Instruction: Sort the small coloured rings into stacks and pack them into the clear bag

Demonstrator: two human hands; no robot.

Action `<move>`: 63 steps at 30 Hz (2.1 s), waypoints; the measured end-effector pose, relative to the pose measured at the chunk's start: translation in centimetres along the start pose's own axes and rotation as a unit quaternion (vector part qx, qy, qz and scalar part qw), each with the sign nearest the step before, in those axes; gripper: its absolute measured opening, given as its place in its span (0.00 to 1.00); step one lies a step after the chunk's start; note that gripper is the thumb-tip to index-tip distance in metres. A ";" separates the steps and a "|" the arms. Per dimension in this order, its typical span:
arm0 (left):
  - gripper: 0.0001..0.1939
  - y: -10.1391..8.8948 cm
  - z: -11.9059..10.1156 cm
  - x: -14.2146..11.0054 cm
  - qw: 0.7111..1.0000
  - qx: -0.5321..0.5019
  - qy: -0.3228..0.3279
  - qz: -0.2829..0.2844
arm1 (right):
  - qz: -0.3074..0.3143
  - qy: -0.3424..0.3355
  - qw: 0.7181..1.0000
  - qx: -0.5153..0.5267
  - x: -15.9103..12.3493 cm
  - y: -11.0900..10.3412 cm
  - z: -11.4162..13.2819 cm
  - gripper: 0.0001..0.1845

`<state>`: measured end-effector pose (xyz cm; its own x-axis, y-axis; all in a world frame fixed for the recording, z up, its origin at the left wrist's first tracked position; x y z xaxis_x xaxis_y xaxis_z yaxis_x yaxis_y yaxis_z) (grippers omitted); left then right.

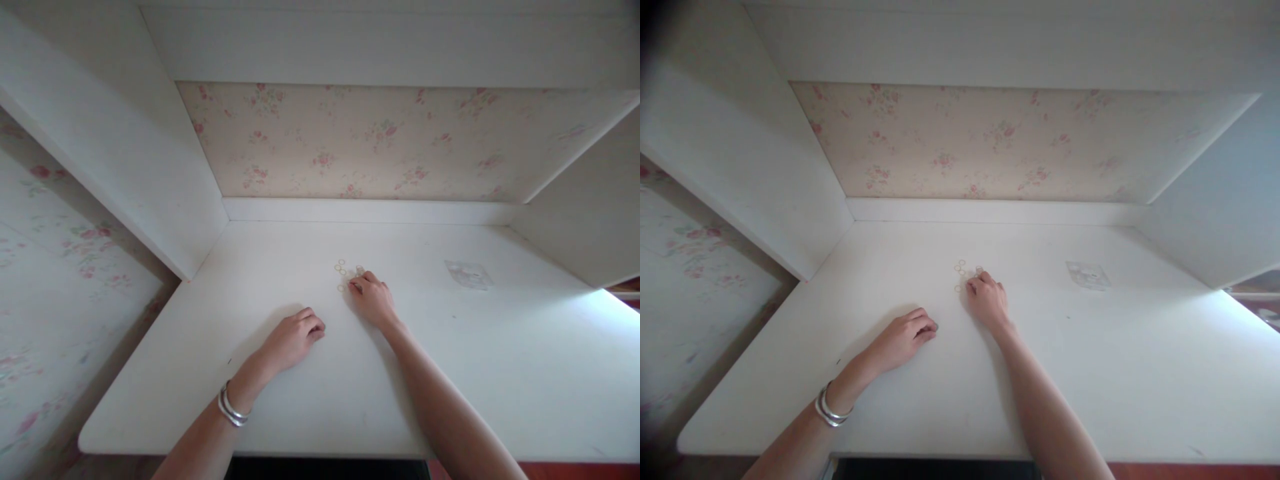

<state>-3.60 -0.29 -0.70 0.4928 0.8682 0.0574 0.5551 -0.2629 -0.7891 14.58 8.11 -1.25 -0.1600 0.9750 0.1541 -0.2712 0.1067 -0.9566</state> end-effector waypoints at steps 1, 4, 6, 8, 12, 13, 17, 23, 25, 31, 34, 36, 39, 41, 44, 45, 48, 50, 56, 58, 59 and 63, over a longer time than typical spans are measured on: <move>0.09 -0.1 0.2 0.0 1.000 -0.026 -0.006 -0.001 | 0.005 0.003 1.000 0.002 0.0 0.0 -0.3 0.16; 0.09 -0.6 0.9 0.3 0.995 -0.093 -0.032 -0.015 | 0.010 0.000 1.000 -0.008 -0.1 0.1 -0.9 0.15; 0.10 -0.9 1.4 0.4 0.990 -0.130 -0.051 -0.022 | 0.000 -0.007 1.000 -0.012 -0.3 0.0 -0.9 0.15; 0.11 -1.1 2.1 0.5 0.981 -0.175 -0.082 -0.028 | -0.023 -0.021 0.999 0.011 -0.8 -0.5 -0.6 0.14; 0.14 -1.3 3.0 0.4 0.949 -0.275 -0.151 -0.028 | -0.071 -0.093 0.982 0.147 -3.2 -1.8 1.6 0.13; 0.15 -1.3 3.1 0.4 0.943 -0.291 -0.158 -0.028 | -0.071 -0.117 0.975 0.174 -4.0 -2.0 2.4 0.13; 0.17 -1.7 2.8 0.3 0.934 -0.319 -0.158 -0.034 | -0.026 -0.214 0.960 0.181 -6.9 -1.7 6.2 0.13; 0.19 -1.8 2.6 0.2 0.933 -0.318 -0.162 -0.038 | -0.001 -0.252 0.957 0.144 -7.8 -0.6 8.0 0.13; 0.19 -1.8 2.6 0.2 0.934 -0.318 -0.159 -0.039 | -0.002 -0.252 0.957 0.141 -7.7 -0.5 7.9 0.13; 0.19 -1.7 2.5 0.3 0.931 -0.328 -0.157 -0.035 | 0.003 -0.255 0.960 0.116 -7.9 -0.5 8.1 0.13; 0.19 -1.7 2.5 0.3 0.933 -0.323 -0.155 -0.032 | -0.007 -0.235 0.962 0.137 -7.8 -1.0 7.9 0.13; 0.18 -1.7 2.5 0.4 0.935 -0.318 -0.156 -0.031 | -0.033 -0.200 0.967 0.157 -7.2 -1.6 7.0 0.14; 0.17 -1.6 2.7 0.4 0.934 -0.315 -0.164 -0.032 | -0.082 -0.110 0.978 0.155 -5.9 -2.4 4.2 0.15; 0.17 -1.5 2.8 0.3 0.934 -0.312 -0.172 -0.030 | -0.099 -0.043 0.986 0.126 -5.0 -2.7 1.7 0.16; 0.17 -1.5 2.7 0.3 0.934 -0.309 -0.178 -0.025 | -0.089 0.033 0.992 0.078 -3.9 -2.3 -1.6 0.15; 0.16 -1.5 2.7 0.3 0.934 -0.309 -0.177 -0.024 | -0.077 0.047 0.994 0.068 -3.7 -2.1 -2.4 0.15; 0.16 -1.5 2.6 0.4 0.934 -0.309 -0.178 -0.023 | -0.044 0.059 0.996 0.050 -3.4 -1.2 -3.3 0.16; 0.17 -1.5 2.6 0.3 0.934 -0.305 -0.182 -0.024 | -0.035 0.058 0.997 0.043 -3.3 -1.0 -3.2 0.17; 0.18 -1.4 2.6 0.3 0.934 -0.305 -0.185 -0.024 | -0.021 0.047 0.998 0.032 -3.2 -0.9 -2.6 0.18; 0.18 -1.4 2.7 0.3 0.934 -0.306 -0.184 -0.024 | -0.036 0.029 0.998 0.042 -3.3 -1.2 -2.3 0.17; 0.18 -1.4 2.7 0.3 0.934 -0.305 -0.184 -0.023 | -0.048 0.013 0.997 0.055 -3.4 -1.5 -2.0 0.17; 0.18 -1.4 2.8 0.4 0.936 -0.300 -0.185 -0.021 | -0.067 -0.080 0.986 0.129 -4.6 -2.1 0.4 0.16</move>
<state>-6.03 1.54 -1.30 0.2588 0.9399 -0.2227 0.8997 -0.3185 -0.2985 15.52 3.29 0.10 -0.2477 0.9101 0.3322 -0.5289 0.1603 -0.8334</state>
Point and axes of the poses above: each hand's wrist, its own x-axis towards the middle knuckle, its own y-axis out of the palm, z = x × y, the point moved 6 cm from there along x, towards the middle knuckle, and after that the axes turned 1 degree about z, right-handed, at the moved point
